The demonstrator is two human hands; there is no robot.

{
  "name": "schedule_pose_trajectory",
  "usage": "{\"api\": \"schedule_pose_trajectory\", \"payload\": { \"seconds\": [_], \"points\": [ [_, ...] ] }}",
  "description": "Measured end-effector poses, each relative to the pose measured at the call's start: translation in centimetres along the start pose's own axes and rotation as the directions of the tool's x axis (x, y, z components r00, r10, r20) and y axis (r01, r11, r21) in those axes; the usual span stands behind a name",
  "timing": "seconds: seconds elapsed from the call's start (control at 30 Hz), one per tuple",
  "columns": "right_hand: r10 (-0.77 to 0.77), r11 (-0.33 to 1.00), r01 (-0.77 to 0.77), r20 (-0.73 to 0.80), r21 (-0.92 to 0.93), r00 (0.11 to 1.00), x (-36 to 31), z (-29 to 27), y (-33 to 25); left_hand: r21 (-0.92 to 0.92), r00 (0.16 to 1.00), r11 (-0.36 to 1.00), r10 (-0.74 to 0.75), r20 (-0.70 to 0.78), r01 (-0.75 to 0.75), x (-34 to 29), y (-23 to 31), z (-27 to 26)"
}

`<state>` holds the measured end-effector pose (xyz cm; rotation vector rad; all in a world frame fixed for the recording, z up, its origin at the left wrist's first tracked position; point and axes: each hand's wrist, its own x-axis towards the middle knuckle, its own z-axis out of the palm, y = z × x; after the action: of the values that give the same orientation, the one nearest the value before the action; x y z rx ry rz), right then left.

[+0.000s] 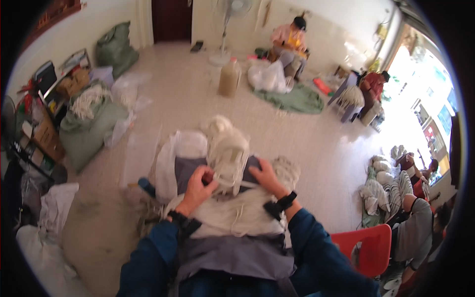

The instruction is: Lacing a white sneaker using long white cords pulled from a bundle.

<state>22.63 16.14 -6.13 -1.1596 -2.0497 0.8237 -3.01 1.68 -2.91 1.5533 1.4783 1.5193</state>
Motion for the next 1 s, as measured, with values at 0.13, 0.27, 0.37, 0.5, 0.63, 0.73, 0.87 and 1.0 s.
{"api": "schedule_pose_trajectory", "payload": {
  "seconds": [0.13, 0.27, 0.37, 0.5, 0.63, 0.73, 0.87, 1.0],
  "points": [
    [-0.078, 0.993, 0.067, -0.111, -0.098, 0.991, 0.0, -2.3, -1.6, -0.03, 1.0, 1.0, -0.009, 0.015, 0.01, 1.1, 0.0, 0.5],
    [-0.007, 0.994, 0.023, -0.14, 0.111, 0.99, -3.9, -3.1, -6.8, 0.038, 0.999, 0.999, -0.032, 0.02, 0.031, 1.1, 0.4, 0.1],
    [0.027, 0.979, -0.022, -0.024, 0.205, 0.999, -6.4, -2.6, -9.1, 0.09, 0.998, 0.995, 0.054, -0.032, -0.051, 1.4, 1.5, 0.0],
    [-0.137, 0.99, 0.137, -0.018, 0.027, 0.99, -7.6, -1.2, -9.5, 0.11, 0.987, 0.981, 0.157, 0.014, -0.158, 1.8, 2.1, 0.2],
    [-0.238, 0.97, 0.236, -0.033, -0.06, 0.971, -7.7, -1.0, -10.9, 0.197, 0.955, 0.935, 0.291, 0.051, -0.295, 1.2, 3.8, 0.2],
    [-0.265, 0.962, 0.265, 0.004, -0.061, 0.964, -7.0, 0.3, -11.3, 0.22, 0.912, 0.89, 0.361, 0.194, -0.399, 1.4, 4.7, -1.1],
    [-0.203, 0.971, 0.206, 0.042, -0.117, 0.978, -6.0, 0.3, -11.0, 0.162, 0.902, 0.923, 0.283, 0.326, -0.348, 1.9, 5.0, -3.5],
    [-0.095, 0.993, 0.087, 0.092, 0.082, 0.991, -5.2, 0.0, -11.2, 0.195, 0.935, 0.952, 0.169, 0.313, -0.237, 2.5, 3.7, -4.0]
  ]
}}
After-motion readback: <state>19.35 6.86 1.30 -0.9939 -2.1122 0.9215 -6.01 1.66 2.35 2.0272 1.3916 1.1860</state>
